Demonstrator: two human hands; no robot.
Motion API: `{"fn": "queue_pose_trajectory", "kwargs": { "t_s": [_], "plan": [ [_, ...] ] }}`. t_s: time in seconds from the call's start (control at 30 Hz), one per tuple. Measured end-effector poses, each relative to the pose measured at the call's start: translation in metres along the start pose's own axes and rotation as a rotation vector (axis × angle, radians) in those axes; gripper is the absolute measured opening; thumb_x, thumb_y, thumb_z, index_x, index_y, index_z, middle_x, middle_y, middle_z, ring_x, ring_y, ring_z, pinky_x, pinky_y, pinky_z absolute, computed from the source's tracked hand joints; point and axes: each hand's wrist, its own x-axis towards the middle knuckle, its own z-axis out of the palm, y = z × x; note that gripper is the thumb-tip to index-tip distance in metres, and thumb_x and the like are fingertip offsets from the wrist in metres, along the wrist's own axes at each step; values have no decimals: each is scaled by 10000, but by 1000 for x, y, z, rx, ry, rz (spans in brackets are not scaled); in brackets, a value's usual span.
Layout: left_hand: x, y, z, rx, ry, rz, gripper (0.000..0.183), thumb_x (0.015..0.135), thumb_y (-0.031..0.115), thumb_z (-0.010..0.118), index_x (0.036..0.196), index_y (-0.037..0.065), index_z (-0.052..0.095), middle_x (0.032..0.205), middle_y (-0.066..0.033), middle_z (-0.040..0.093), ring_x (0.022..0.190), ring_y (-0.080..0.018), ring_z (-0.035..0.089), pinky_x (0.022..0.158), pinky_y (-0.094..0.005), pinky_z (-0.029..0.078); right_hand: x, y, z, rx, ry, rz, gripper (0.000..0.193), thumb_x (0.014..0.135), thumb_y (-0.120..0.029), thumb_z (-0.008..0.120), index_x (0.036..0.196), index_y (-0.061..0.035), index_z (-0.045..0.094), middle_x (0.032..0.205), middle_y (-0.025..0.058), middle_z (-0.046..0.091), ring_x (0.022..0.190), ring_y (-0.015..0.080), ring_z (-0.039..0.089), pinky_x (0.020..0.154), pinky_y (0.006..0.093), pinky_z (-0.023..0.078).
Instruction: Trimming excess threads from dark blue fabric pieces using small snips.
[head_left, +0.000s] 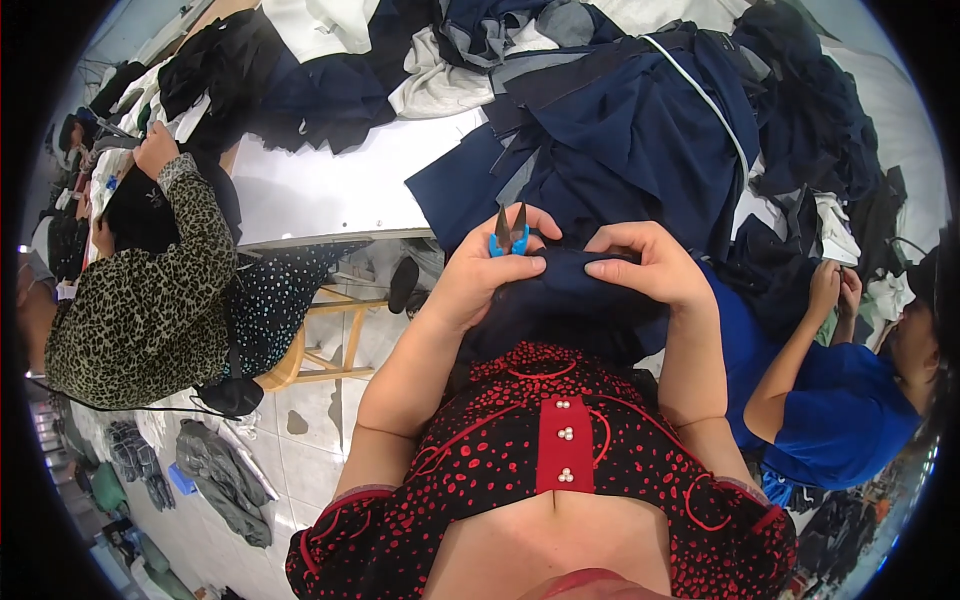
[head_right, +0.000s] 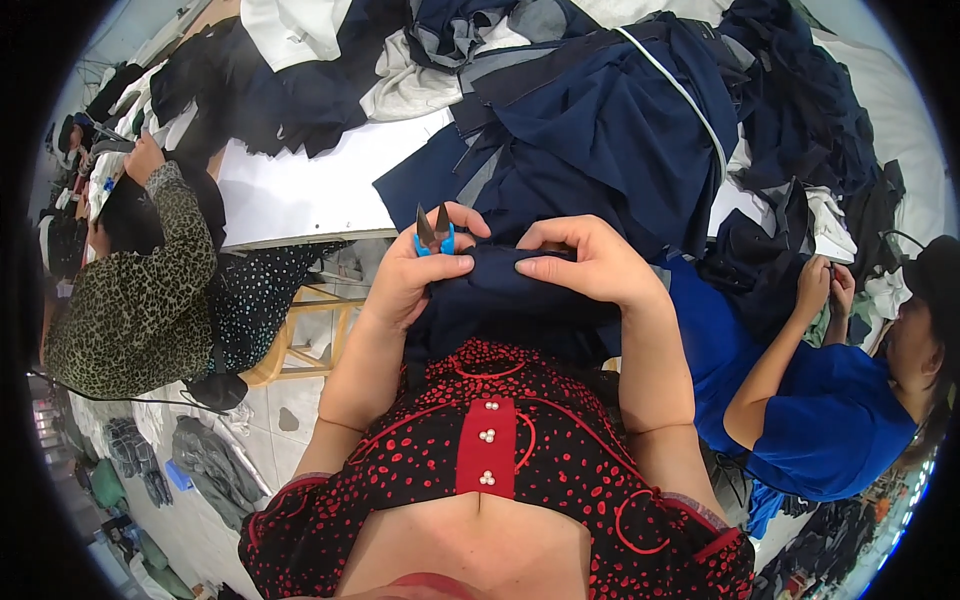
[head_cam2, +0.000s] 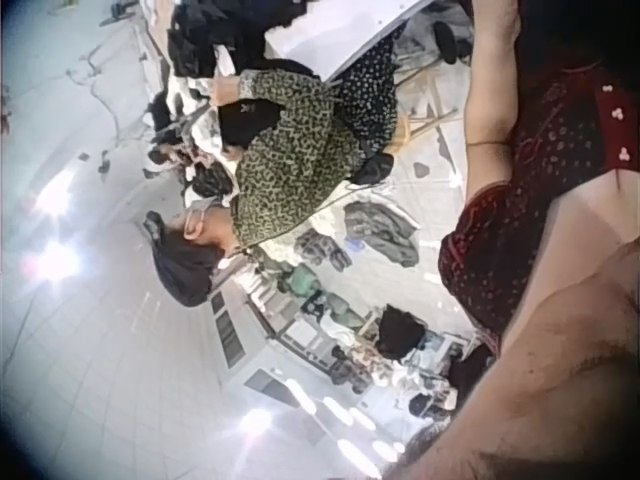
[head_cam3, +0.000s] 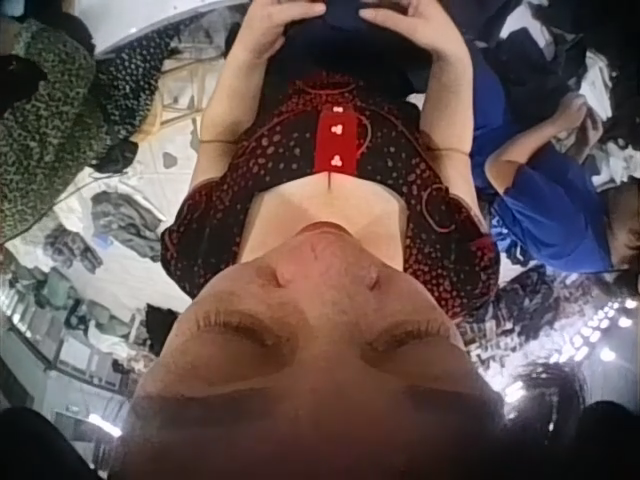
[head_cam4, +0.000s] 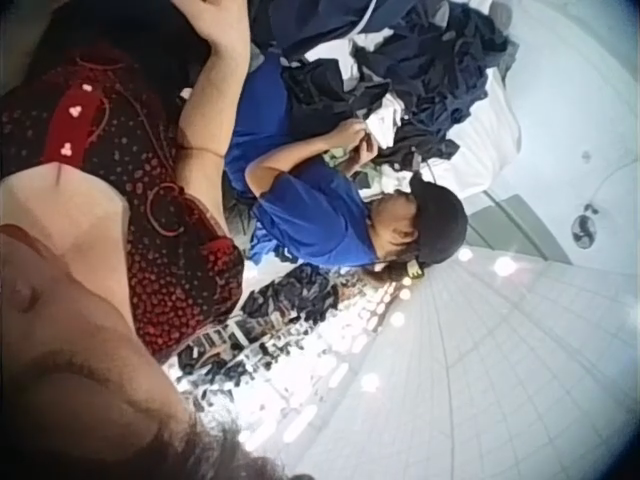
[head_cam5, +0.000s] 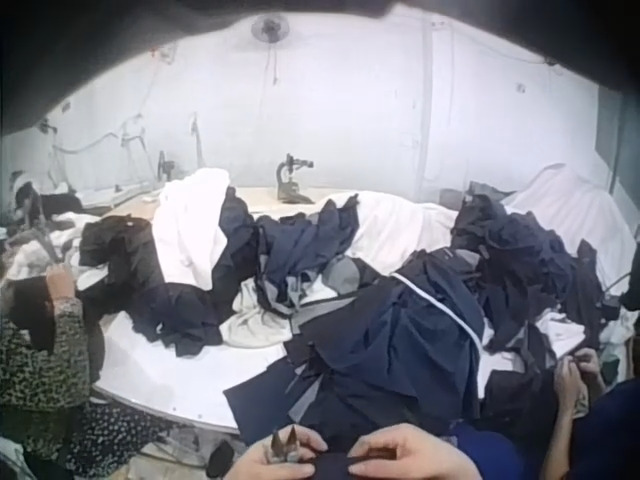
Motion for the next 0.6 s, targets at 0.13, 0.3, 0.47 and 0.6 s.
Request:
{"fn": "queue_pose_trajectory", "kwargs": {
  "t_s": [0.13, 0.3, 0.47, 0.6],
  "plan": [
    [-3, 2, 6, 9, -25, -17, 307, 741, 25, 624, 1039, 46, 556, 918, 13, 525, 822, -47, 474, 764, -179, 381, 1, 4, 2, 23, 31, -47, 136, 812, -97, 648, 875, 18, 611, 744, 5, 552, 706, 64, 511, 658, 215, 415],
    [-4, -2, 11, 53, -18, 15, 315, 751, 31, 621, 1055, 44, 542, 934, 10, 521, 814, -44, 465, 772, -184, 380, 2, 1, 9, -351, 27, -251, 179, 790, -110, 666, 871, 27, 584, 786, 63, 546, 730, 113, 507, 656, 249, 412],
    [-4, -7, 7, 71, -18, 27, 289, 764, 48, 620, 1042, 42, 542, 938, 9, 530, 836, -61, 483, 776, -200, 391, -1, 6, 16, -51, 31, -61, 95, 816, -77, 637, 845, -2, 586, 789, -22, 545, 736, 37, 472, 658, 197, 383],
    [-7, -3, 14, 476, -4, 194, 285, 752, 79, 629, 1015, 19, 535, 937, -7, 536, 852, -78, 493, 755, -209, 383, -3, 7, 21, 99, 74, -36, 107, 822, -87, 625, 837, 15, 597, 742, -17, 574, 705, 42, 477, 633, 208, 389]
  ]
}}
